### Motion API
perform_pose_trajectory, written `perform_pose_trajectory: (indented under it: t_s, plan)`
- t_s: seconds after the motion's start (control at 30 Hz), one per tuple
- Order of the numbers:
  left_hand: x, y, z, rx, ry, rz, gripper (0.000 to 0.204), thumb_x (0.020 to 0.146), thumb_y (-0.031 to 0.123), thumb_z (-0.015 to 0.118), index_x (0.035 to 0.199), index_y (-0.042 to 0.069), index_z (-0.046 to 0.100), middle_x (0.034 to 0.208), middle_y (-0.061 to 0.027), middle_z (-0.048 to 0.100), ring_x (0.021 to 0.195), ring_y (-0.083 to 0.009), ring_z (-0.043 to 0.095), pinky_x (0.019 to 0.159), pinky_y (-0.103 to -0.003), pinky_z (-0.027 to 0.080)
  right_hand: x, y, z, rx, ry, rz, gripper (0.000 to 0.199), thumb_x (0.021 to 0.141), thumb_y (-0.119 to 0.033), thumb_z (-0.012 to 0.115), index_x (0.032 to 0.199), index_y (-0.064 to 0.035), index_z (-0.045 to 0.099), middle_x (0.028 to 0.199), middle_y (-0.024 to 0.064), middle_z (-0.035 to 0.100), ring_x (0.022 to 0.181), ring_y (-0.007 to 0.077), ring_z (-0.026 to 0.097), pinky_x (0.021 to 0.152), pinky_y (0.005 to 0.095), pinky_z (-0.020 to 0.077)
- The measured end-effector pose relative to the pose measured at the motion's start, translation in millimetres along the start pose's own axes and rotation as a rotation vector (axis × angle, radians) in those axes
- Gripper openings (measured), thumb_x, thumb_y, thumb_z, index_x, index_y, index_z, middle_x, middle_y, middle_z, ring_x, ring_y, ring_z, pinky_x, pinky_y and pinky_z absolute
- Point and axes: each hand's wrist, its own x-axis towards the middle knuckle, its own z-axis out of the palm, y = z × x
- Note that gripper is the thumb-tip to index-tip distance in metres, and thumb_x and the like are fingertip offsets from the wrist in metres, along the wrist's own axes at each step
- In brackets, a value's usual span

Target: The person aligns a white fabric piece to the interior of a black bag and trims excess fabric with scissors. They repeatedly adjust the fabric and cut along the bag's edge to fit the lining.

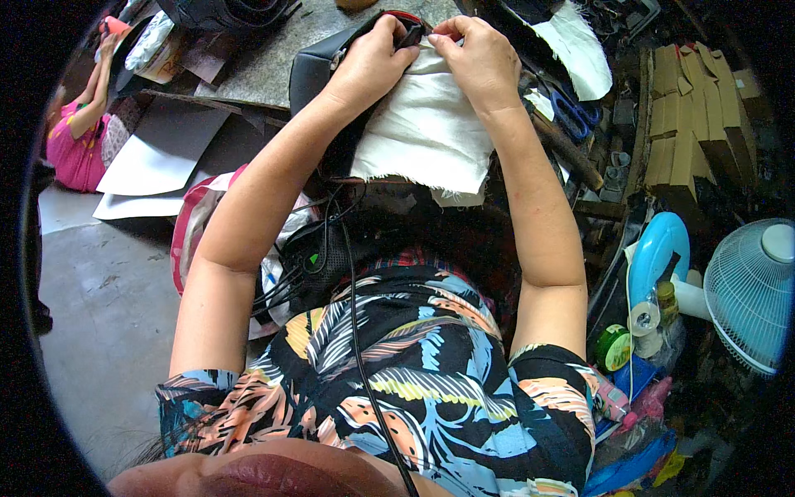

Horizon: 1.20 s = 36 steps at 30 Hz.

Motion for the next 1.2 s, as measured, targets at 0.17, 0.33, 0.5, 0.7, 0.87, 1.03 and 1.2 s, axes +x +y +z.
perform_pose_trajectory:
  t_s: [0.17,0.33,0.5,0.7,0.87,1.03,1.2]
  plan:
    - [-1.1,-3.1,2.2,0.003,-0.003,0.005,0.036,0.089,0.021,0.071,0.110,-0.003,0.054,0.095,-0.0256,0.068,0.090,-0.0388,0.068,0.080,-0.042,0.053,-14.2,-2.5,-3.5,-0.271,0.096,-0.287,0.031,0.082,-0.024,0.076,0.113,-0.0257,0.074,0.101,0.0012,0.070,0.090,0.0224,0.070,0.077,0.0354,0.0543]
    - [-1.6,-6.1,3.8,-0.012,0.010,0.059,0.035,0.090,0.019,0.070,0.111,-0.003,0.053,0.097,-0.0251,0.067,0.090,-0.0375,0.068,0.081,-0.041,0.053,-15.4,7.6,-1.1,-0.277,0.103,-0.380,0.040,0.083,-0.021,0.075,0.122,-0.0316,0.070,0.109,-0.0006,0.069,0.094,0.0206,0.069,0.081,0.0348,0.0540]
    - [-3.0,-4.7,4.2,-0.024,-0.011,0.004,0.037,0.090,0.020,0.071,0.112,-0.003,0.053,0.097,-0.0245,0.067,0.090,-0.0367,0.068,0.080,-0.041,0.053,-9.1,13.7,-0.6,-0.044,0.023,-0.322,0.020,0.086,-0.023,0.074,0.105,-0.0171,0.076,0.107,0.0021,0.069,0.092,0.0232,0.069,0.080,0.0348,0.0544]
    - [-3.7,-2.1,2.7,-0.011,-0.015,-0.004,0.037,0.089,0.021,0.071,0.112,-0.001,0.053,0.098,-0.0235,0.068,0.090,-0.0363,0.068,0.080,-0.041,0.053,10.8,15.3,-4.0,0.045,-0.167,-0.171,0.015,0.088,-0.014,0.072,0.103,-0.0125,0.075,0.113,0.0020,0.068,0.094,0.0145,0.070,0.080,0.0282,0.0547]
    - [-5.1,-1.6,2.5,-0.015,-0.021,0.001,0.036,0.090,0.022,0.070,0.113,-0.001,0.055,0.099,-0.0230,0.068,0.092,-0.0354,0.068,0.082,-0.040,0.053,15.9,21.1,-14.9,-0.341,-0.023,-0.550,0.019,0.081,-0.020,0.077,0.099,-0.0209,0.077,0.113,-0.0039,0.069,0.093,0.0181,0.070,0.082,0.0319,0.0571]
    - [-5.6,-3.1,4.2,0.005,-0.025,0.017,0.036,0.090,0.021,0.070,0.114,-0.002,0.056,0.099,-0.0226,0.068,0.090,-0.0331,0.068,0.081,-0.040,0.053,18.5,24.1,-9.7,-0.290,-0.087,-0.501,0.013,0.081,-0.019,0.077,0.094,-0.0172,0.075,0.110,-0.0021,0.069,0.094,0.0199,0.069,0.087,0.0366,0.0549]
    - [-5.2,-5.6,5.2,-0.025,-0.003,0.052,0.037,0.089,0.021,0.070,0.113,-0.002,0.056,0.096,-0.0213,0.067,0.086,-0.0324,0.067,0.080,-0.040,0.053,16.2,23.3,-5.5,-0.258,-0.145,-0.425,0.011,0.088,-0.015,0.071,0.098,-0.0108,0.070,0.108,0.0006,0.067,0.097,0.0216,0.067,0.091,0.0391,0.0506]
